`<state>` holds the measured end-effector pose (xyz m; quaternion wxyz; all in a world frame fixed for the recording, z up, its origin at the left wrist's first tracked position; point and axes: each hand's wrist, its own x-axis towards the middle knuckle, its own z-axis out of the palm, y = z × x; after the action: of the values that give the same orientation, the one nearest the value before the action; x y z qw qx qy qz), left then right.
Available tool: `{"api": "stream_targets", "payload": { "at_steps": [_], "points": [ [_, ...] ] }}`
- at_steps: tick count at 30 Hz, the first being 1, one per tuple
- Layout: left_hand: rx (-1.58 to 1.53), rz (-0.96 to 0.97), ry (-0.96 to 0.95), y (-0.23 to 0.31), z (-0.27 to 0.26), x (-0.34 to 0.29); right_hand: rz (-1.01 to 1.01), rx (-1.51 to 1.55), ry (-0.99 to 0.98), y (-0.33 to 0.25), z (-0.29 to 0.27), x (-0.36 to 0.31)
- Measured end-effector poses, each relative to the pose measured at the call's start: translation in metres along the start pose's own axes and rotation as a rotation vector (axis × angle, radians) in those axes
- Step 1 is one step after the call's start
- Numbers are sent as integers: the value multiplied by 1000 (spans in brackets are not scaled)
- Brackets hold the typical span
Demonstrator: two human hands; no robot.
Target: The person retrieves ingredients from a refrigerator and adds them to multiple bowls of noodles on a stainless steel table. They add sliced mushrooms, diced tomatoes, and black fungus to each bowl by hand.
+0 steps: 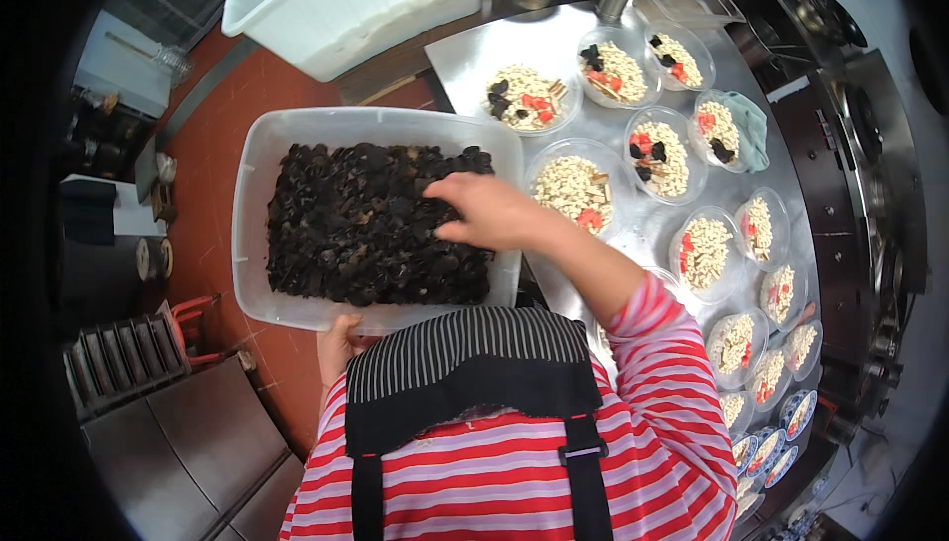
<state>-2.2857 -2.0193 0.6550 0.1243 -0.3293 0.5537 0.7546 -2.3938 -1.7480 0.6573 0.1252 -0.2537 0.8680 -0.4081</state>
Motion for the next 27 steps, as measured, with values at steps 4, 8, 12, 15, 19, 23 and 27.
{"api": "stream_targets", "payload": {
  "at_steps": [4,8,12,15,19,23,27],
  "points": [
    [-24,-28,-24,0,-8,-4,174,-400,-176,-26,77,42],
    [33,-39,-44,7,-20,-3,200,-261,-119,-24,89,51],
    [-16,-37,-74,10,-33,4,369,218,43,-16,75,45],
    [-11,-28,-78,7,-37,6,384,202,27,-13,71,38],
    [-9,-19,-78,5,-38,5,229,-14,123,-15,74,31],
    [-11,-31,-115,7,-38,8,282,99,-19,-21,85,34],
    [-47,18,-171,4,-37,15,187,-45,-213,-27,98,43]
  ]
}}
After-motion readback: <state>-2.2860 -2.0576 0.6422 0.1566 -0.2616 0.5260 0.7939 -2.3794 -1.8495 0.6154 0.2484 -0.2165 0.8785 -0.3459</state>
